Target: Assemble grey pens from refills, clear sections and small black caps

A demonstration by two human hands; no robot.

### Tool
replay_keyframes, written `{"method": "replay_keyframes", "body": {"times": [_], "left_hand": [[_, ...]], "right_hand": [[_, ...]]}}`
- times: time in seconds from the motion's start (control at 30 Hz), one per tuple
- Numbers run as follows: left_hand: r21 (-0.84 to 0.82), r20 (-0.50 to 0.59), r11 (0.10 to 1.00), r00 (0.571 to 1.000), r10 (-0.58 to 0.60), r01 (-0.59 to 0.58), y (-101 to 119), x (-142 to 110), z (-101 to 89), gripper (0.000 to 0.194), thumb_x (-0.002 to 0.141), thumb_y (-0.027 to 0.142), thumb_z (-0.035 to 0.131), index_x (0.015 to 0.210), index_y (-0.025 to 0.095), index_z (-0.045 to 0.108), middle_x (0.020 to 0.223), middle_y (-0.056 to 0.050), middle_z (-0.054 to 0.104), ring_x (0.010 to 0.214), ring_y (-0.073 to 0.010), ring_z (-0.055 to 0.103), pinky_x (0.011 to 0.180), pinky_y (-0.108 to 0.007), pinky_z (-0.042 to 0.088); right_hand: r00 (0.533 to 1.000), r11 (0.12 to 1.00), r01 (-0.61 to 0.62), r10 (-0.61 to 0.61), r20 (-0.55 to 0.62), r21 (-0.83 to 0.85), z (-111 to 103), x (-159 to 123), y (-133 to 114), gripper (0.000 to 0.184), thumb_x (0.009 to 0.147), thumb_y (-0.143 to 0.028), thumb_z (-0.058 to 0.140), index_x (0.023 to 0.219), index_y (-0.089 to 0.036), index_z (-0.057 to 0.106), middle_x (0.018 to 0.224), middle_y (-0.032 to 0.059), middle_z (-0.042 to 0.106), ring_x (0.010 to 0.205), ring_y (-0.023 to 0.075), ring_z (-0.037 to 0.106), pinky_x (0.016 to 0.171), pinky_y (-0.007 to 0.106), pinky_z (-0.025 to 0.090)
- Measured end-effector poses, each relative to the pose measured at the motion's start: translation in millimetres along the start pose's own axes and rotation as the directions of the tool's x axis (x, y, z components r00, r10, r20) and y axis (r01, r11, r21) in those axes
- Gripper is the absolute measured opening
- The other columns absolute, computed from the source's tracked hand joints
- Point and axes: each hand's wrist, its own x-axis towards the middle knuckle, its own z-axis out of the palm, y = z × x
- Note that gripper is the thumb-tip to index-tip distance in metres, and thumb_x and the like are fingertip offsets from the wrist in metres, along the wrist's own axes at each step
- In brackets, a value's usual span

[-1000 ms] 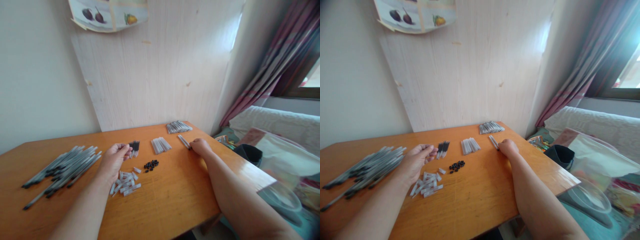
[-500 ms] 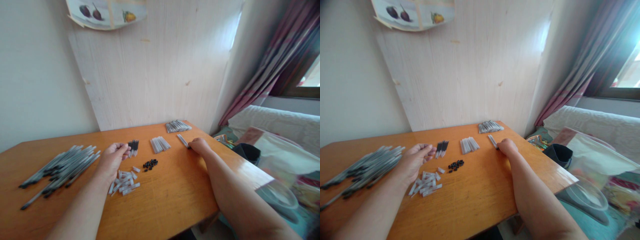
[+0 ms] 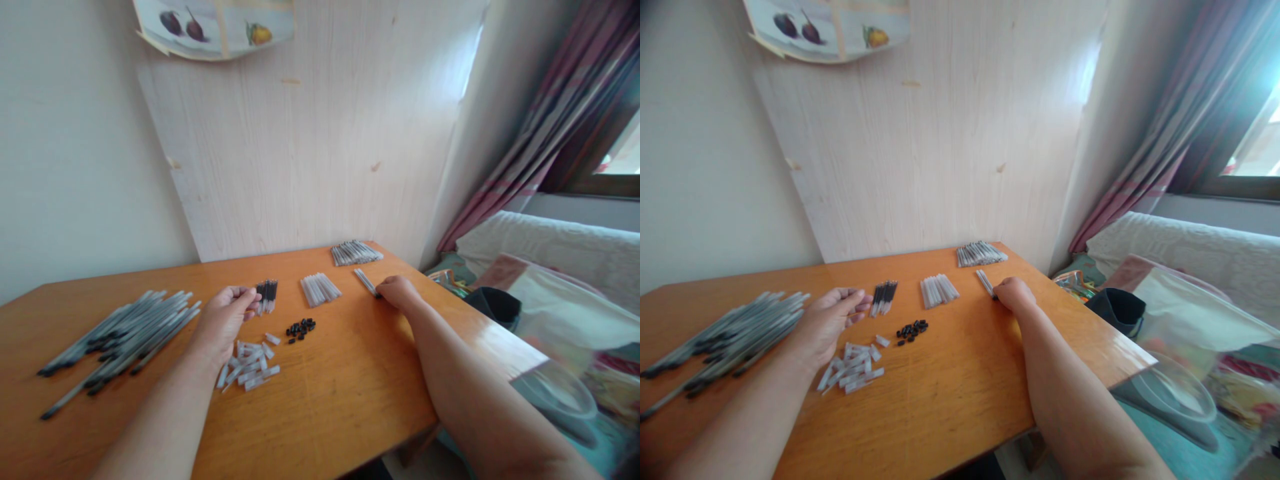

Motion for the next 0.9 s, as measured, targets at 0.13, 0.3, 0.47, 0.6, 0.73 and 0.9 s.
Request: {"method": "replay_keyframes", "body": {"times": [0.13,0.3,0.47,0.6,0.73,0.9], "left_hand": [[0.006,0.005,1.000,1.000,-0.002,0.001,0.2,0.3,-0.3,0.034,0.065,0.039,0.075,0.085,0.014,0.062,0.086,-0.009,0.071,0.075,-0.0149,0.063,0.064,-0.025,0.046],[0.009,0.008,1.000,1.000,0.003,-0.004,0.1,0.3,0.0,0.036,0.064,0.041,0.076,0.084,0.014,0.062,0.086,-0.009,0.071,0.075,-0.0153,0.063,0.064,-0.025,0.046],[0.009,0.009,1.000,1.000,0.007,-0.007,1.5,-1.5,-0.2,0.035,0.064,0.041,0.076,0.084,0.014,0.063,0.086,-0.009,0.071,0.076,-0.0150,0.063,0.064,-0.025,0.046],[0.009,0.007,1.000,1.000,0.002,-0.002,1.9,-1.6,-0.1,0.035,0.065,0.040,0.076,0.085,0.014,0.063,0.086,-0.009,0.071,0.075,-0.0147,0.063,0.064,-0.025,0.046],[0.003,0.007,1.000,1.000,-0.005,0.005,1.0,-0.9,-0.2,0.035,0.065,0.040,0.076,0.085,0.015,0.063,0.086,-0.008,0.071,0.076,-0.0143,0.063,0.065,-0.024,0.046],[-0.002,0.011,1.000,1.000,-0.004,0.004,0.4,-0.3,-0.9,0.034,0.065,0.040,0.076,0.085,0.015,0.063,0.085,-0.008,0.071,0.074,-0.0139,0.063,0.065,-0.025,0.047]], "right_hand": [[1.000,1.000,0.012,-0.012,0.007,0.015,0.0,-0.3,0.3,0.016,0.073,-0.029,0.061,0.078,-0.019,0.072,0.076,0.0061,0.069,0.065,0.0169,0.061,0.056,0.025,0.038],[1.000,1.000,0.015,-0.016,0.011,0.026,3.5,2.8,3.7,0.016,0.074,-0.029,0.060,0.080,-0.020,0.072,0.077,0.0061,0.069,0.065,0.0173,0.061,0.055,0.025,0.038],[1.000,1.000,0.009,-0.009,0.014,0.021,6.1,5.8,6.6,0.017,0.076,-0.031,0.059,0.080,-0.021,0.072,0.078,0.0056,0.069,0.065,0.0176,0.061,0.053,0.025,0.038],[1.000,1.000,0.003,-0.003,0.015,0.004,5.0,6.8,6.4,0.019,0.078,-0.032,0.057,0.079,-0.020,0.071,0.078,0.0064,0.068,0.067,0.0175,0.061,0.056,0.025,0.039],[1.000,1.000,0.000,0.001,0.013,-0.013,3.2,7.1,4.7,0.020,0.080,-0.032,0.055,0.079,-0.019,0.071,0.079,0.0077,0.068,0.069,0.0178,0.061,0.058,0.025,0.040],[1.000,1.000,0.003,-0.003,0.010,-0.022,1.2,5.3,2.8,0.021,0.080,-0.032,0.055,0.077,-0.018,0.070,0.077,0.0079,0.068,0.068,0.0172,0.061,0.060,0.025,0.040]]}}
